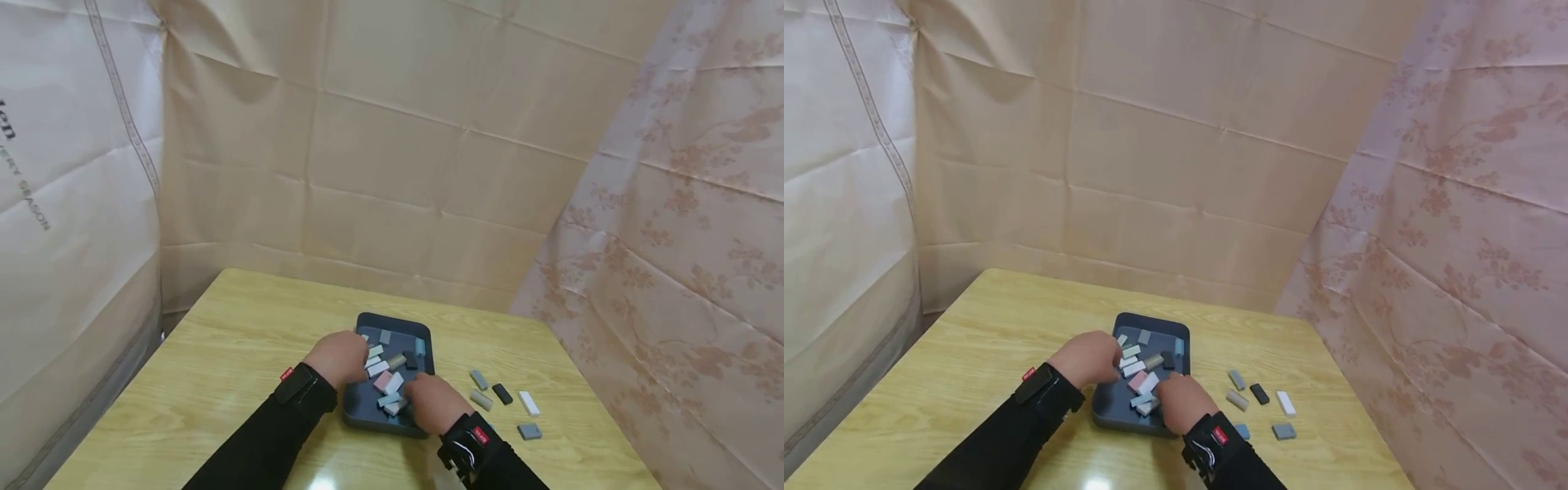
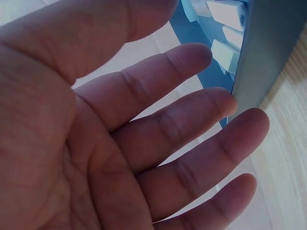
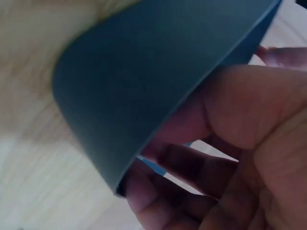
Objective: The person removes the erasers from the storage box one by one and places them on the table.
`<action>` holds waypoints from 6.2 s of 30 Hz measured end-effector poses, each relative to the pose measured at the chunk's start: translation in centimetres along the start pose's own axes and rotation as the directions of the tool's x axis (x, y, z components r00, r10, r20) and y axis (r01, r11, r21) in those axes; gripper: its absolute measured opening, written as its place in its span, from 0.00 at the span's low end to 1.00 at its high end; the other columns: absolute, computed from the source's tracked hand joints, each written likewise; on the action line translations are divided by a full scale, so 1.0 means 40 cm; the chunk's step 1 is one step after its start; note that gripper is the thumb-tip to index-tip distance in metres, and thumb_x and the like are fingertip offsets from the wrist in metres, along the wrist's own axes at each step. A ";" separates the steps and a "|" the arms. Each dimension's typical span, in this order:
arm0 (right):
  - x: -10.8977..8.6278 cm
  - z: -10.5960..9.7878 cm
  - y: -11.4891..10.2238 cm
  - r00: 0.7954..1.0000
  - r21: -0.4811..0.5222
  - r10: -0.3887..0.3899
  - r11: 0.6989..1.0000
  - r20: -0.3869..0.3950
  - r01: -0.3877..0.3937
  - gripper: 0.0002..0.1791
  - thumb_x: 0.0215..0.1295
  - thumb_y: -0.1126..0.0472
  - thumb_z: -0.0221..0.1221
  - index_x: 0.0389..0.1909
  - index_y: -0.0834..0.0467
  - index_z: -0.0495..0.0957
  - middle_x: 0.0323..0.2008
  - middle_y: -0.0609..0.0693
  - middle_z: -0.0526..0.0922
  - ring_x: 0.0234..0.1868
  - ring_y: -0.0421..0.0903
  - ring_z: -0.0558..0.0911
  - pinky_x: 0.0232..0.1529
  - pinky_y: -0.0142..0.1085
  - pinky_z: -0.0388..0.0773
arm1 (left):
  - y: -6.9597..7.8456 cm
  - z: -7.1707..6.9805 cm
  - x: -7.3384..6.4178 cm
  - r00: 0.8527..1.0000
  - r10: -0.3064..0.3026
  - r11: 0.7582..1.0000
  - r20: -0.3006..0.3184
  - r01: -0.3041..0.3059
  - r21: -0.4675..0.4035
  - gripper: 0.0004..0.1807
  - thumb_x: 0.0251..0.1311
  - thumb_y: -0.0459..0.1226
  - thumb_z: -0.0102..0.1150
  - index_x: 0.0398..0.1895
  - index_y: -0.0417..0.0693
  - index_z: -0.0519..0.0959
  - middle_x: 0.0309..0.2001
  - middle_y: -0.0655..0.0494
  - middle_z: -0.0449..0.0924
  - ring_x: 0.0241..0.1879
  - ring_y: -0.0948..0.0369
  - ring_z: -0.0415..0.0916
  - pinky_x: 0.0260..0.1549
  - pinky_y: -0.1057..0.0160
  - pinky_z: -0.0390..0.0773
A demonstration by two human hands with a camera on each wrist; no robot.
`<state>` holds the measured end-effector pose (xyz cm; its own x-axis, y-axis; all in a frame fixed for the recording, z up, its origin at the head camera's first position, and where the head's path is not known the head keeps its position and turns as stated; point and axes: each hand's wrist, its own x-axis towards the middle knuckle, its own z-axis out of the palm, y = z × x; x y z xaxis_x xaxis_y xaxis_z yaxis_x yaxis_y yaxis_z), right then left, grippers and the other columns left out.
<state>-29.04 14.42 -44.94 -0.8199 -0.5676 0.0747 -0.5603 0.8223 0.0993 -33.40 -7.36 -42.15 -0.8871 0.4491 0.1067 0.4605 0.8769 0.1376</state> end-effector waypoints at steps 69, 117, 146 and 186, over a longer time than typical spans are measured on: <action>-0.245 -0.033 0.125 0.910 0.595 0.413 0.720 0.047 -0.357 0.16 0.59 0.65 0.64 0.49 0.53 0.77 0.43 0.52 0.78 0.35 0.45 0.77 0.33 0.43 0.77 | -0.006 0.033 0.016 1.000 0.018 0.999 -0.014 -0.018 0.039 0.14 0.47 0.43 0.70 0.14 0.55 0.74 0.16 0.63 0.70 0.18 0.62 0.66 0.19 0.61 0.68; -0.360 0.060 0.206 0.782 0.348 0.610 0.711 0.125 -0.611 0.07 0.53 0.67 0.63 0.25 0.54 0.74 0.23 0.46 0.74 0.23 0.46 0.69 0.26 0.43 0.68 | 0.026 0.026 0.024 1.000 0.005 1.000 0.016 -0.005 0.013 0.12 0.45 0.40 0.68 0.12 0.55 0.74 0.16 0.62 0.70 0.18 0.62 0.65 0.18 0.60 0.67; 0.022 0.014 0.021 0.986 0.384 0.145 0.917 -0.077 -0.105 0.13 0.62 0.52 0.65 0.44 0.53 0.82 0.40 0.48 0.76 0.38 0.43 0.75 0.38 0.41 0.76 | 0.045 0.037 0.047 0.999 0.029 1.000 0.014 -0.029 0.004 0.14 0.48 0.44 0.69 0.13 0.55 0.75 0.17 0.63 0.71 0.19 0.62 0.66 0.19 0.60 0.69; -0.184 0.101 0.242 0.855 0.379 0.511 0.777 0.085 -0.502 0.05 0.49 0.64 0.65 0.21 0.53 0.78 0.22 0.45 0.77 0.23 0.44 0.73 0.26 0.42 0.72 | 0.057 0.038 0.050 1.000 0.009 1.000 0.010 -0.008 -0.021 0.13 0.47 0.42 0.69 0.13 0.54 0.75 0.16 0.62 0.69 0.18 0.62 0.65 0.18 0.61 0.67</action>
<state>-28.90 26.70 -48.55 -0.9976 -0.0616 0.0301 -0.0681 0.9393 -0.3363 -34.18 -4.20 -43.11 -0.8834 0.4581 0.0984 0.4684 0.8694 0.1575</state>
